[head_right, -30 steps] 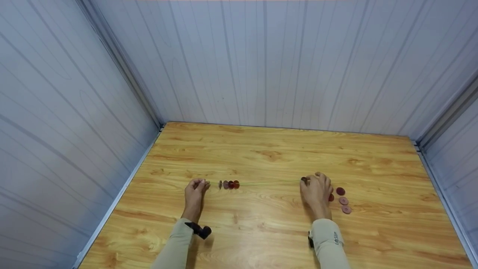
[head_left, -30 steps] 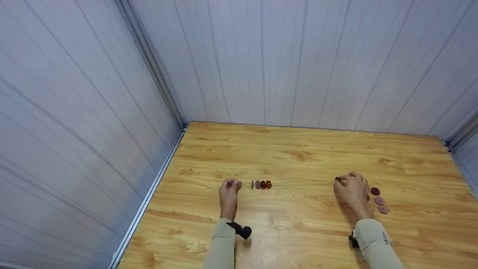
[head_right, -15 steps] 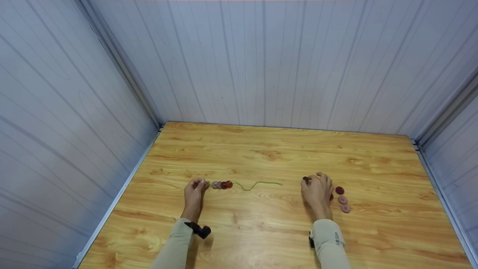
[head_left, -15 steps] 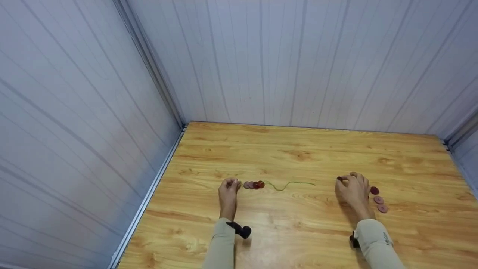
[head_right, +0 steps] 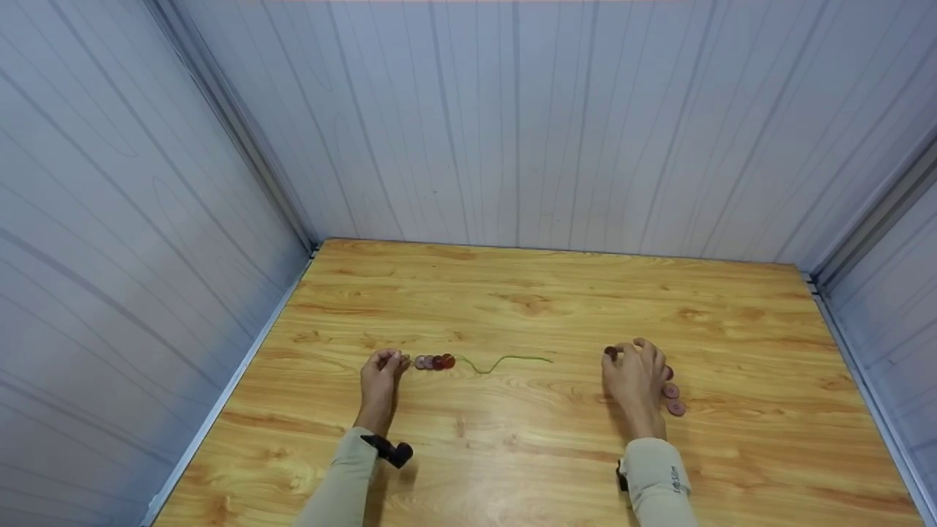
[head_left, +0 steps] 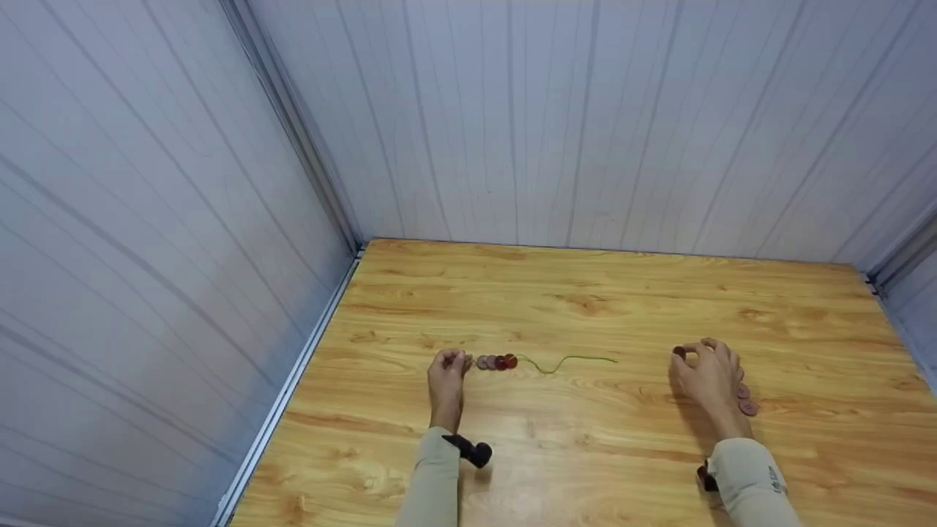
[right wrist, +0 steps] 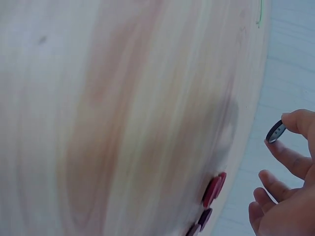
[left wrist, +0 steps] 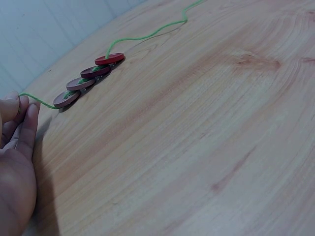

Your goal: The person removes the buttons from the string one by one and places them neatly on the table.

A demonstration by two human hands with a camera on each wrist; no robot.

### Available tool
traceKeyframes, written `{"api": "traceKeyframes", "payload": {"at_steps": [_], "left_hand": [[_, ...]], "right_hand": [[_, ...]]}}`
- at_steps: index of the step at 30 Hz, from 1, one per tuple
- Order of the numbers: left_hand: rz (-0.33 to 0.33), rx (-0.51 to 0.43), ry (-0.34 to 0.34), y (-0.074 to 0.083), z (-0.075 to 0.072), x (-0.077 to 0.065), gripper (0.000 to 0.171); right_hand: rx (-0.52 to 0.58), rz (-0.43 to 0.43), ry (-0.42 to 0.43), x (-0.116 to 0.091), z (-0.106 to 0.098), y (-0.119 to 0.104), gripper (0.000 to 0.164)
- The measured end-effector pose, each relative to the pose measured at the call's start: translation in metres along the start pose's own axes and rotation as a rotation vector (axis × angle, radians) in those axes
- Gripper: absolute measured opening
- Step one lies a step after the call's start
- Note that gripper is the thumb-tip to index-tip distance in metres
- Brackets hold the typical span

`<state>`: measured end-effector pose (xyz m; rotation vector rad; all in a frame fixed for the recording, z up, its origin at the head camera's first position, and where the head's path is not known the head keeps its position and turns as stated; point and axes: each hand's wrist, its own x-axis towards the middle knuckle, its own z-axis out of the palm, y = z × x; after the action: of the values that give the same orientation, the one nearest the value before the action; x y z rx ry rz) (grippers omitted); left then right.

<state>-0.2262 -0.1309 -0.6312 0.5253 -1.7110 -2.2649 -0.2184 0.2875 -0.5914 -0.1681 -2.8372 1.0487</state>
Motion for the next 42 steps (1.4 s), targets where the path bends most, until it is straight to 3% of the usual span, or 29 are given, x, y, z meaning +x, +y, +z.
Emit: {"api": "traceKeyframes", "payload": {"at_steps": [6,15,37,42], "left_hand": [[-0.019,0.01,0.011,0.0,-0.001,0.001,0.015],[0.008,0.001,-0.008,0.0,-0.002,0.0,0.017],[-0.016,-0.037,0.004,0.0,-0.002,0.002,0.011],[-0.007,-0.036,-0.006,-0.001,-0.001,0.002,0.016]], "right_hand": [[0.002,0.024,0.01,-0.007,-0.008,0.006,0.045],[-0.071,0.071,-0.021,-0.017,-0.023,0.014,0.044],[-0.157,0.168,-0.187,-0.043,-0.044,0.029,0.057],[-0.165,0.17,-0.207,-0.045,-0.045,0.03,0.048]]}}
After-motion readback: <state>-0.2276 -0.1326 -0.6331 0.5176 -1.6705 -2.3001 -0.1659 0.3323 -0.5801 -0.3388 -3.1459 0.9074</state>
